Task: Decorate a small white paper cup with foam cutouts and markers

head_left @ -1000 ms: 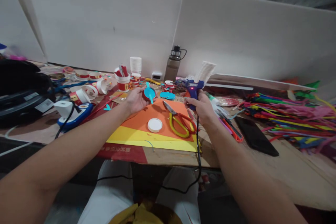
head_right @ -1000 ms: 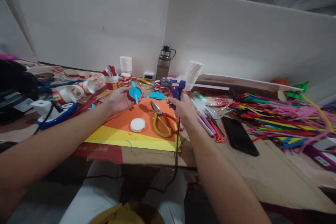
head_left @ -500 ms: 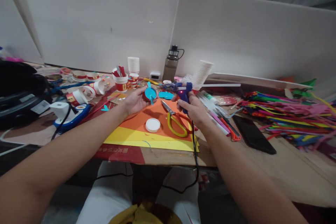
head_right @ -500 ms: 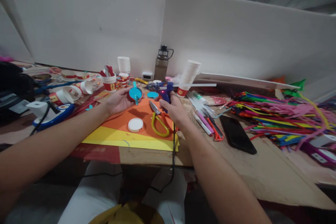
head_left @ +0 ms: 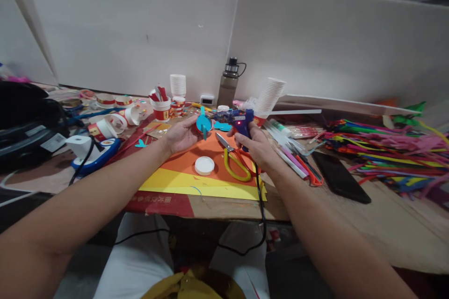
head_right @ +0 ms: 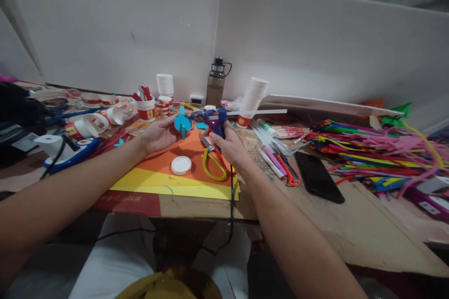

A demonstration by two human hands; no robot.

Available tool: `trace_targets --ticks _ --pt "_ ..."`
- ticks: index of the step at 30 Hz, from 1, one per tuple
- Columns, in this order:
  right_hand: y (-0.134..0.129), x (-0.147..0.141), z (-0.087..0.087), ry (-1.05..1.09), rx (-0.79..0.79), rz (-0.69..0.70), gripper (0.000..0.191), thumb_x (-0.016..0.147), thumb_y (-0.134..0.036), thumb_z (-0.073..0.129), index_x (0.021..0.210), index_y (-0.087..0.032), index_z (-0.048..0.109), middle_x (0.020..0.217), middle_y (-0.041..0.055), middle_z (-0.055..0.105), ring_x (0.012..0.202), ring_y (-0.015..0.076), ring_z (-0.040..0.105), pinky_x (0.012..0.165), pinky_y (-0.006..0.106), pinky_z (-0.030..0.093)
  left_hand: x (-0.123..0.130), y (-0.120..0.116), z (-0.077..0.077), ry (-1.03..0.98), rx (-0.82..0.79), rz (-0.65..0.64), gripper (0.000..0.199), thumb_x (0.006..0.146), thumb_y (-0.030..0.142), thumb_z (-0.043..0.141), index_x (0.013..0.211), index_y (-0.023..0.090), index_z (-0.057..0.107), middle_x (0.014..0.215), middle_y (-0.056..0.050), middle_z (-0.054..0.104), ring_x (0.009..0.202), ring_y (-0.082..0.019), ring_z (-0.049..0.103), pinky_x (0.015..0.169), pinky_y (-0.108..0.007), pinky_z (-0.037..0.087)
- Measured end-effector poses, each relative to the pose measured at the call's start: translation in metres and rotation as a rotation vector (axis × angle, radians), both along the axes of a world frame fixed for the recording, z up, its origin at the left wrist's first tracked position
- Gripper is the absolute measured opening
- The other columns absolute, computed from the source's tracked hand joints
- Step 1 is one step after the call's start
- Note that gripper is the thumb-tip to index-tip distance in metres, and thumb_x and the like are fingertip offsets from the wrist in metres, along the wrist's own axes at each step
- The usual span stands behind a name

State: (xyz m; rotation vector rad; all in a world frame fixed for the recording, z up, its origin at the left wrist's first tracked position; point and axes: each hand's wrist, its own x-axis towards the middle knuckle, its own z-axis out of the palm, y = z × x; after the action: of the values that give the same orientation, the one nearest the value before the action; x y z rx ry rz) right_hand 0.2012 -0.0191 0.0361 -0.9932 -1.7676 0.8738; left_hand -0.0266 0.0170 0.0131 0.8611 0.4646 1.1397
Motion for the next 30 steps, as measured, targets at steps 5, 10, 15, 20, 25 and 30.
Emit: trace_targets --ticks 5,10,15,20,25,30 --pt "-0.003 -0.003 0.002 0.052 -0.056 0.007 0.023 0.075 -0.031 0.06 0.095 -0.022 0.051 0.071 -0.0032 0.056 0.061 0.012 0.048 0.061 0.026 0.041 -0.002 0.0 -0.005 0.008 -0.003 0.016 0.022 0.094 0.029 0.049 0.097 0.016 0.067 0.096 -0.009 0.071 0.09 -0.019 0.066 0.083 -0.036 0.054" --pt "-0.005 -0.003 0.003 0.082 -0.078 0.049 0.025 0.076 -0.033 0.061 0.096 -0.021 0.052 0.069 -0.0031 0.056 0.061 0.0123 0.049 0.06 0.026 0.041 -0.002 -0.003 -0.004 0.027 -0.009 0.064 0.021 0.092 0.03 0.054 0.099 0.017 0.068 0.094 -0.008 0.072 0.087 -0.018 0.066 0.081 -0.035 0.053" --pt "-0.004 -0.001 0.003 0.066 -0.068 0.05 0.025 0.076 -0.035 0.061 0.096 -0.021 0.053 0.068 -0.0031 0.056 0.062 0.0127 0.049 0.06 0.027 0.04 -0.001 -0.006 -0.001 0.035 0.027 0.081 0.014 0.088 0.024 0.058 0.095 0.016 0.068 0.096 -0.008 0.071 0.085 -0.017 0.065 0.078 -0.033 0.053" --pt "-0.004 0.0 0.002 0.11 -0.091 0.062 0.027 0.075 -0.035 0.063 0.095 -0.02 0.052 0.068 -0.0036 0.058 0.059 0.0113 0.048 0.059 0.026 0.04 -0.002 -0.008 -0.001 0.023 0.102 0.089 0.014 0.084 0.02 0.063 0.098 0.017 0.067 0.098 -0.006 0.071 0.089 -0.016 0.065 0.084 -0.034 0.053" --pt "-0.004 -0.001 0.001 0.146 -0.096 0.111 0.03 0.075 -0.04 0.065 0.092 -0.02 0.052 0.071 -0.0024 0.061 0.058 0.0104 0.047 0.058 0.025 0.039 -0.003 -0.009 -0.001 0.043 0.139 0.067 0.023 0.083 0.021 0.067 0.105 0.019 0.066 0.1 -0.005 0.071 0.091 -0.016 0.066 0.091 -0.036 0.052" --pt "-0.008 -0.002 0.004 0.202 -0.104 0.146 0.03 0.073 -0.039 0.067 0.092 -0.02 0.051 0.079 0.0005 0.065 0.058 0.0101 0.048 0.056 0.025 0.04 -0.003 -0.011 -0.001 0.054 0.166 0.041 0.03 0.08 0.024 0.071 0.109 0.019 0.065 0.103 -0.007 0.071 0.092 -0.018 0.067 0.087 -0.034 0.054"
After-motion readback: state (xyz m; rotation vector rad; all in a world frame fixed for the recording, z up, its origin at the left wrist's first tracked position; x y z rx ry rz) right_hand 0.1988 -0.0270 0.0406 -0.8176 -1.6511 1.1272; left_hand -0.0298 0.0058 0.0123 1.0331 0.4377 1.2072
